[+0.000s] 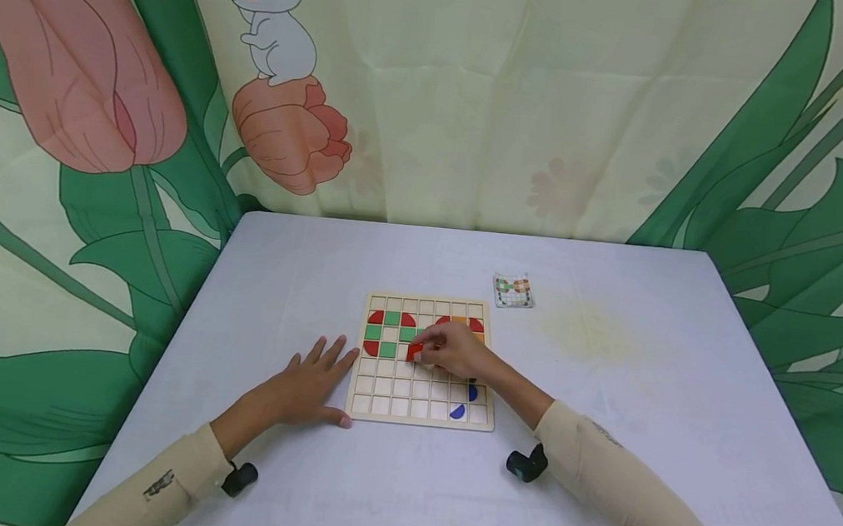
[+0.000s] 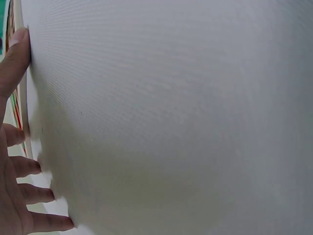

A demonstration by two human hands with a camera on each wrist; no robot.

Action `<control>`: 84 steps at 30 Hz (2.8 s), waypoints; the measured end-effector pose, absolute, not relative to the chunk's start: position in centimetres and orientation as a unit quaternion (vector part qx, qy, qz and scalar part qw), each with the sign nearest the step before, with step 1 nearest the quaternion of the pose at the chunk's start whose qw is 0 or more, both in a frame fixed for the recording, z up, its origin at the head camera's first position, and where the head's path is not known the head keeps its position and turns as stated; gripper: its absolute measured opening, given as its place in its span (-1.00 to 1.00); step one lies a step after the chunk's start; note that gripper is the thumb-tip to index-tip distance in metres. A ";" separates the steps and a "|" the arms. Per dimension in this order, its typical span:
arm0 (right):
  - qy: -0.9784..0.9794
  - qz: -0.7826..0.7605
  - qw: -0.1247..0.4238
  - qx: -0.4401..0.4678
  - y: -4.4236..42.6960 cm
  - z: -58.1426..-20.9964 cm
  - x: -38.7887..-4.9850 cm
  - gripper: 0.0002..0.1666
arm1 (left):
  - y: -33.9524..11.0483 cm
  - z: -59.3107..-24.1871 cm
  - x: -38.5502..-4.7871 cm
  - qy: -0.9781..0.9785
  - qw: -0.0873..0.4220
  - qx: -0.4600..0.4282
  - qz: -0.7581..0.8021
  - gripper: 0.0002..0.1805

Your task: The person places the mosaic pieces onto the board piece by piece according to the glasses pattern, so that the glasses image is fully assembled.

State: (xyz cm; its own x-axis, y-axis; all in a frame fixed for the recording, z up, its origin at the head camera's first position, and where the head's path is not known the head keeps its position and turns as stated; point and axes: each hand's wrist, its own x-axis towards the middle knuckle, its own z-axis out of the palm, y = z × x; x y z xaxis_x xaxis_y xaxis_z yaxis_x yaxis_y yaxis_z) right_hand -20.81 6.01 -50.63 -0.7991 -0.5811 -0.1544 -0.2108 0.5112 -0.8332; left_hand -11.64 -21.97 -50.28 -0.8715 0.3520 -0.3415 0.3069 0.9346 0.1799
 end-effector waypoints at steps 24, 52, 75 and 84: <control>0.876 -0.392 0.169 -0.224 3.6 -51.0 -20.6 -0.81 | -22.0 -50.8 -11.8 0.967 0.175 0.177 0.056 0.24; 0.914 -0.302 0.125 -0.242 2.8 -50.3 -20.5 -0.77 | -22.0 -50.4 -11.7 0.966 0.183 0.176 0.057 0.23; 0.879 -0.351 0.159 -0.281 4.7 -50.0 -21.0 -0.81 | -22.0 -50.5 -11.7 0.966 0.183 0.175 0.054 0.25; 0.866 -0.391 0.148 -0.274 10.5 -49.4 -21.5 -0.77 | -21.9 -50.6 -11.5 0.967 0.177 0.175 0.054 0.25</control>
